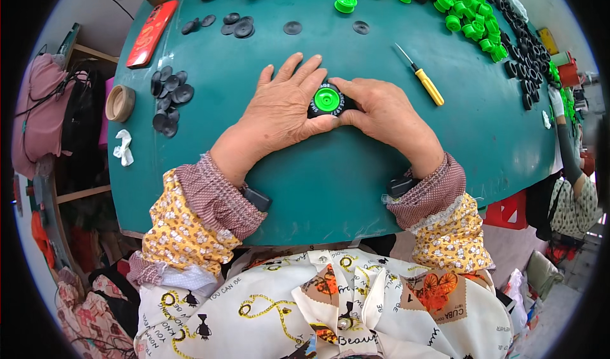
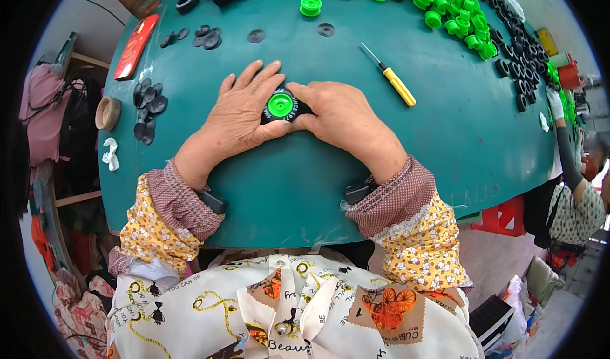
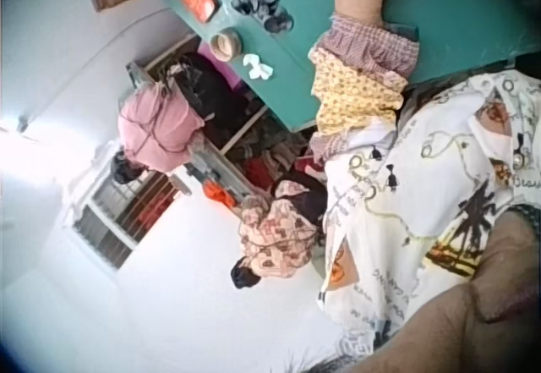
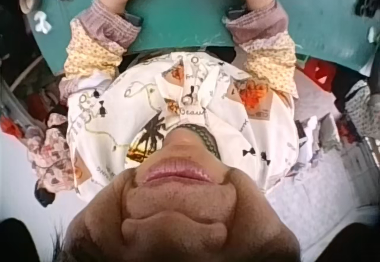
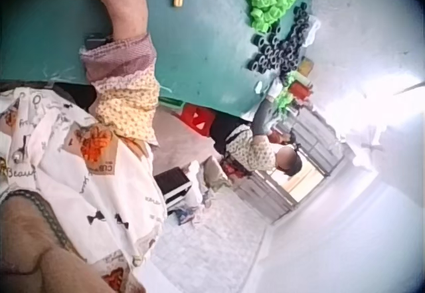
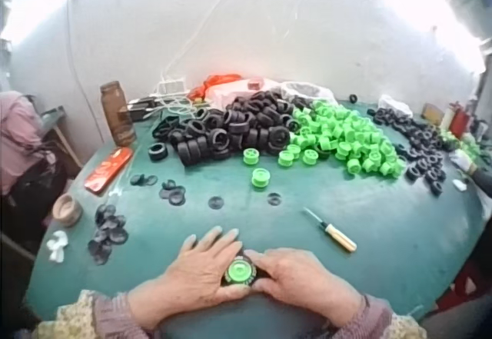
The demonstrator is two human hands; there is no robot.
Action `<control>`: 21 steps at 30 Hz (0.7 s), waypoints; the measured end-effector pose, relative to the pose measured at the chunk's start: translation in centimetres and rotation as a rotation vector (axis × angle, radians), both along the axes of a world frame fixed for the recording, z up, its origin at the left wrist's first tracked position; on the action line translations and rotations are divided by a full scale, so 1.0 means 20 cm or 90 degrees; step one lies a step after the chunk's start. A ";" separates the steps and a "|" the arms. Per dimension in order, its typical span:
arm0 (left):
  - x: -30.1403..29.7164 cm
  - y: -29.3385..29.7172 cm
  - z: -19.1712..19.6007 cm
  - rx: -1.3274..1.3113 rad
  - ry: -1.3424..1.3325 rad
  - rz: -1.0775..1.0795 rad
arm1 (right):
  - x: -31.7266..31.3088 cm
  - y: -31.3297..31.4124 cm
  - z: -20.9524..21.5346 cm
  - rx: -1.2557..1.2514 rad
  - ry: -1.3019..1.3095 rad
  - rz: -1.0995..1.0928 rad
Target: Assembling green plastic caps into black rubber or plastic rings at a workbench.
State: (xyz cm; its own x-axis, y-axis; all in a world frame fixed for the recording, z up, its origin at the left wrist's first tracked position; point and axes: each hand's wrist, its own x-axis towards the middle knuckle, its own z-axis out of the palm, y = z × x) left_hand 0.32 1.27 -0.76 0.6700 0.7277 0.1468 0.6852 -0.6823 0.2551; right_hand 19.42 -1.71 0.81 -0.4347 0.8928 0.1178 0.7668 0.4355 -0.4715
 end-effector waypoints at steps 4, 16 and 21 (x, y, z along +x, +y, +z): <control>0.00 -0.01 -0.03 -0.002 0.015 0.004 | -0.01 0.00 -0.06 0.010 0.028 -0.024; -0.02 -0.10 -0.03 -0.083 -0.160 -0.044 | 0.28 -0.75 0.10 -0.004 0.184 -0.370; -0.02 -0.10 -0.03 -0.071 -0.128 -0.068 | 0.63 -1.32 0.09 0.067 0.361 -0.632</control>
